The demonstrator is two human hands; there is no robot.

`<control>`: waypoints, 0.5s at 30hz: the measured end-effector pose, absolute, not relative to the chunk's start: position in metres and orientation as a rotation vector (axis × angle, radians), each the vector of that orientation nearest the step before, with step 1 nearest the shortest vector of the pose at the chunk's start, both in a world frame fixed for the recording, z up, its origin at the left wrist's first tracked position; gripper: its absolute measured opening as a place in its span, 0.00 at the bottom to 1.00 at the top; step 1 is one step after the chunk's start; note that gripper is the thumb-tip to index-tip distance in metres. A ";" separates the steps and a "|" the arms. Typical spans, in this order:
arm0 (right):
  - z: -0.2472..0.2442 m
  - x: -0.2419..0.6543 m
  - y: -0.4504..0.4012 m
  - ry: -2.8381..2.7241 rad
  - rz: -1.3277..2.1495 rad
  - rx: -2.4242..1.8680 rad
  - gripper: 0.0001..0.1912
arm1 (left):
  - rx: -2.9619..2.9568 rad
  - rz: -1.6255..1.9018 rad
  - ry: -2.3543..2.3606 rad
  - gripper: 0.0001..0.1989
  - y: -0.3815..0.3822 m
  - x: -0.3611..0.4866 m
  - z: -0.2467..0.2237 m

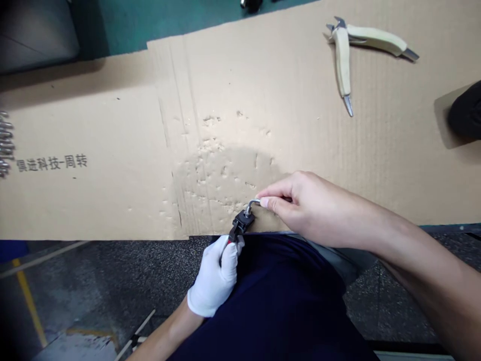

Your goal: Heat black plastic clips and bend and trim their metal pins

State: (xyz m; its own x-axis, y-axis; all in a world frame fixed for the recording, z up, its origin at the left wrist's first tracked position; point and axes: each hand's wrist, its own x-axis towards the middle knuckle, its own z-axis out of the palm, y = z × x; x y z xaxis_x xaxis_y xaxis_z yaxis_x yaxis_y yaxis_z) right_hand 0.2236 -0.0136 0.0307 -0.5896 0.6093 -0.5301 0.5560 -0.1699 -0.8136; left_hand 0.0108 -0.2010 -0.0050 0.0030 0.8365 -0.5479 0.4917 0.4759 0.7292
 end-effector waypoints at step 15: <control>0.032 0.225 -0.013 -1.428 2.566 -1.422 0.26 | 0.709 0.649 1.316 0.31 -0.200 0.010 -0.020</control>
